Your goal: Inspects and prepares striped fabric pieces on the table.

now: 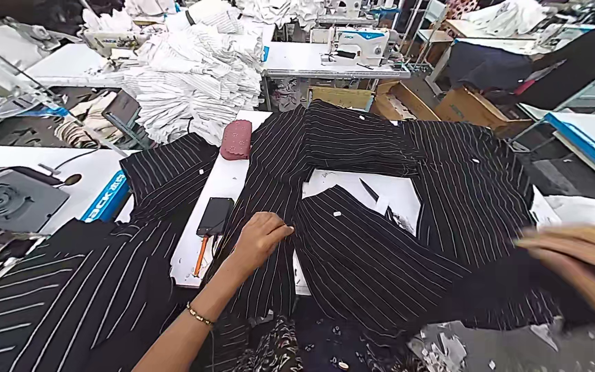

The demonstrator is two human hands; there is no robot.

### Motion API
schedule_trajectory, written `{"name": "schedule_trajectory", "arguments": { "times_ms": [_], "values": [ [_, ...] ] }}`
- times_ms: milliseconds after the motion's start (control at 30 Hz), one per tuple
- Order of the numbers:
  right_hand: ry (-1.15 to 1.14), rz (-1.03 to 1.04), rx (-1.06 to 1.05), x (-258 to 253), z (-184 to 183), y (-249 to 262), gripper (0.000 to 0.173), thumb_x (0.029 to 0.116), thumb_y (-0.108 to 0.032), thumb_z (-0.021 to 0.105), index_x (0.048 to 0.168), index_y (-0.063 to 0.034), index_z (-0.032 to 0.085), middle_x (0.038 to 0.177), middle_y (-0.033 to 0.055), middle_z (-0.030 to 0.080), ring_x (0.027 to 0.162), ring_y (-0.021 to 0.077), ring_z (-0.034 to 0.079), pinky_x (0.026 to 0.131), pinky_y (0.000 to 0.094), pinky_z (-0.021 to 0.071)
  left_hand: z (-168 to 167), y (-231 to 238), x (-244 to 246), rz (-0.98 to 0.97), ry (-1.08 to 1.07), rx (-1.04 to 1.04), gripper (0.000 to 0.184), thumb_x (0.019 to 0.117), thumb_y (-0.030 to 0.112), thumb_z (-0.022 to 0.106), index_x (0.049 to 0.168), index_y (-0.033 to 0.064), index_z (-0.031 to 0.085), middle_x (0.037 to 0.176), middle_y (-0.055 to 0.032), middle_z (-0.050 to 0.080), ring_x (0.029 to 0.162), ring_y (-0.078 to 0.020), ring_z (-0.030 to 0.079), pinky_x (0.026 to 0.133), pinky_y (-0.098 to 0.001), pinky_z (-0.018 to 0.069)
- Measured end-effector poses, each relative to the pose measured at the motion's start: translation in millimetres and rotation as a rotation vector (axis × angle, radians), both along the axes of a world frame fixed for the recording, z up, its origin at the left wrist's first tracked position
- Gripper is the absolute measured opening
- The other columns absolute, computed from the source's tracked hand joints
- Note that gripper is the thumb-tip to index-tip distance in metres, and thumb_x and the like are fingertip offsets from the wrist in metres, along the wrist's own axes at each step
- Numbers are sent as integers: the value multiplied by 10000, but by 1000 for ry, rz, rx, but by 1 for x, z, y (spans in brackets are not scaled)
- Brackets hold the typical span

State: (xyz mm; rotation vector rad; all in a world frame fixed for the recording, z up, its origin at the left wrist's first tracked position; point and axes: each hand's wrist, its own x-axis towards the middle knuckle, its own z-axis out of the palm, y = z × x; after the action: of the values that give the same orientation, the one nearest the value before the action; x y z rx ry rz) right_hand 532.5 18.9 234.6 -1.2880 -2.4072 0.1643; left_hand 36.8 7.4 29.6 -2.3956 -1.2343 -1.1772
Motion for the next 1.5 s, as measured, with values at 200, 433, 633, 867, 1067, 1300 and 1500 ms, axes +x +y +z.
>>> {"name": "schedule_trajectory", "arguments": {
  "times_ms": [200, 433, 633, 867, 1067, 1300, 1500],
  "values": [
    [-97, 840, -194, -185, -70, 58, 209, 1000, -185, 596, 957, -111, 787, 1380, 118, 639, 1396, 346, 496, 1157, 560, 370, 50, -5, 55, -237, 14, 181, 136, 1051, 143, 546, 1042, 135, 682, 781, -44, 544, 804, -195, 566, 874, -300, 456],
    [-28, 872, -85, -179, -50, 69, 200, 1003, -169, 567, 1000, -135, 764, 1057, 29, 759, 1041, 200, 705, 1022, 479, 482, 39, -16, 85, -214, 75, -87, 149, 1022, 147, 535, 987, 186, 675, 771, -20, 588, 740, -192, 605, 748, -332, 510],
    [368, 199, 173, -64, 11, 63, 231, 1043, -351, 570, 1086, -220, 755, 1048, -75, 739, 1023, -5, 645, 924, 211, 519, 29, -4, 41, -47, 369, -1361, 244, 955, 107, 686, 1185, 44, 742, 1240, -254, 649, 1183, -428, 618, 1014, -605, 476],
    [661, 133, 205, -36, 36, 72, 170, 1023, -381, 600, 1093, -289, 724, 1048, -202, 673, 999, -52, 621, 881, 148, 514, 85, 43, 12, -123, -335, -617, 368, 875, 377, 776, 1166, 154, 741, 1092, -14, 711, 997, -96, 679, 877, -307, 581],
    [435, 432, 11, -128, 27, 111, 247, 1070, -304, 532, 1073, -136, 713, 1013, -66, 709, 969, -55, 629, 877, 128, 511, 160, 90, 117, -563, -534, -357, 749, 876, 379, 793, 1426, -38, 503, 1365, -137, 637, 1297, -130, 583, 1067, -292, 498],
    [413, 581, -146, -123, 65, 124, 187, 1064, -272, 555, 1074, -153, 700, 1057, -90, 700, 1044, -72, 606, 916, 115, 489, 158, 137, 134, -1053, -560, -582, 431, 856, 221, 820, 1083, -115, 676, 1037, -172, 739, 1138, -187, 671, 1131, -387, 425],
    [519, 177, 97, -78, 40, 199, 229, 1030, -305, 582, 1069, -142, 738, 1028, -119, 711, 937, -65, 628, 847, 160, 528, 130, 183, 82, -601, 26, -1118, 297, 837, 199, 839, 898, -60, 708, 788, -180, 694, 751, -286, 684, 717, -517, 553]
  ]
}}
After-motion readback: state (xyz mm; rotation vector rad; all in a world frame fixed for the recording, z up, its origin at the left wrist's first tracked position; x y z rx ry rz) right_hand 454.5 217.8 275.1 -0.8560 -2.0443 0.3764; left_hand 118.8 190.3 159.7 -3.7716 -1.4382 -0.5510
